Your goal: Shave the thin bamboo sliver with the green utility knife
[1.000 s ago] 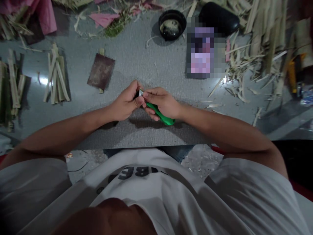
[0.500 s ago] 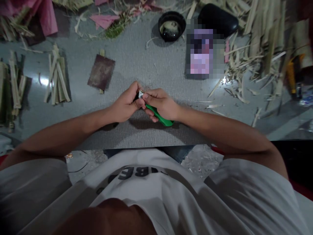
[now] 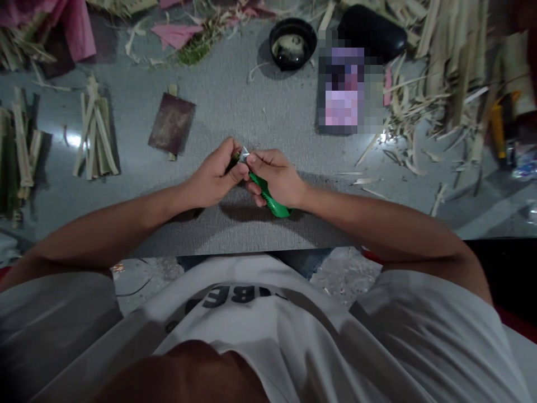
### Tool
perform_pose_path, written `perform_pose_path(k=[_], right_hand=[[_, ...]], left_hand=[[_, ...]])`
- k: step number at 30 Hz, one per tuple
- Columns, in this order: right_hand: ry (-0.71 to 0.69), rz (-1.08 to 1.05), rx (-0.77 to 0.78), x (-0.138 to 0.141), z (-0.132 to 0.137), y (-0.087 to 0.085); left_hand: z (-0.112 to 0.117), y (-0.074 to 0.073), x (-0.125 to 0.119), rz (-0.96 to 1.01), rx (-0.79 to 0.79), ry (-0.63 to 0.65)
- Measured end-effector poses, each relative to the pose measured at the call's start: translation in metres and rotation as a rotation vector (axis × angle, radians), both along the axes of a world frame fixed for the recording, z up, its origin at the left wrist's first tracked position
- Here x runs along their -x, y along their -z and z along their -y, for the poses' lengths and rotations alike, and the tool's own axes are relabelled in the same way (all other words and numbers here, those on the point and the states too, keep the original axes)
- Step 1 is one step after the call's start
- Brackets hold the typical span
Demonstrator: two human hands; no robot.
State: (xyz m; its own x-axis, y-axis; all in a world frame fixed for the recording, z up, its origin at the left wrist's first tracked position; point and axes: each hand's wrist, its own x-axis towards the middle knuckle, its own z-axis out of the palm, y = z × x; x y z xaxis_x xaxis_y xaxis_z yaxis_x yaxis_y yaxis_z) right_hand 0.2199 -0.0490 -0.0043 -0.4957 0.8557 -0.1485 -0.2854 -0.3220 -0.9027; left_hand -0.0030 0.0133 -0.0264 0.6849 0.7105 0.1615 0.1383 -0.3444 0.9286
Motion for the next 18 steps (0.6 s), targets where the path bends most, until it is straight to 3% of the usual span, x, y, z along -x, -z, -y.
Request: perform_pose_path(k=[6,9,18], right_hand=[[-0.012,-0.046,0.009,-0.005,-0.002,-0.003],[-0.084,-0.03,0.028,-0.008,-0.002,-0.005],[-0.307,-0.012,0.033,-0.019,-0.012,-0.007]], left_hand=[[0.002,-0.007,0.0,0.054,0.113,0.063],[0.004,-0.011,0.001,0.056,0.179,0.076],[0.001,-0.011,0.004,-0.005,0.127,0.073]])
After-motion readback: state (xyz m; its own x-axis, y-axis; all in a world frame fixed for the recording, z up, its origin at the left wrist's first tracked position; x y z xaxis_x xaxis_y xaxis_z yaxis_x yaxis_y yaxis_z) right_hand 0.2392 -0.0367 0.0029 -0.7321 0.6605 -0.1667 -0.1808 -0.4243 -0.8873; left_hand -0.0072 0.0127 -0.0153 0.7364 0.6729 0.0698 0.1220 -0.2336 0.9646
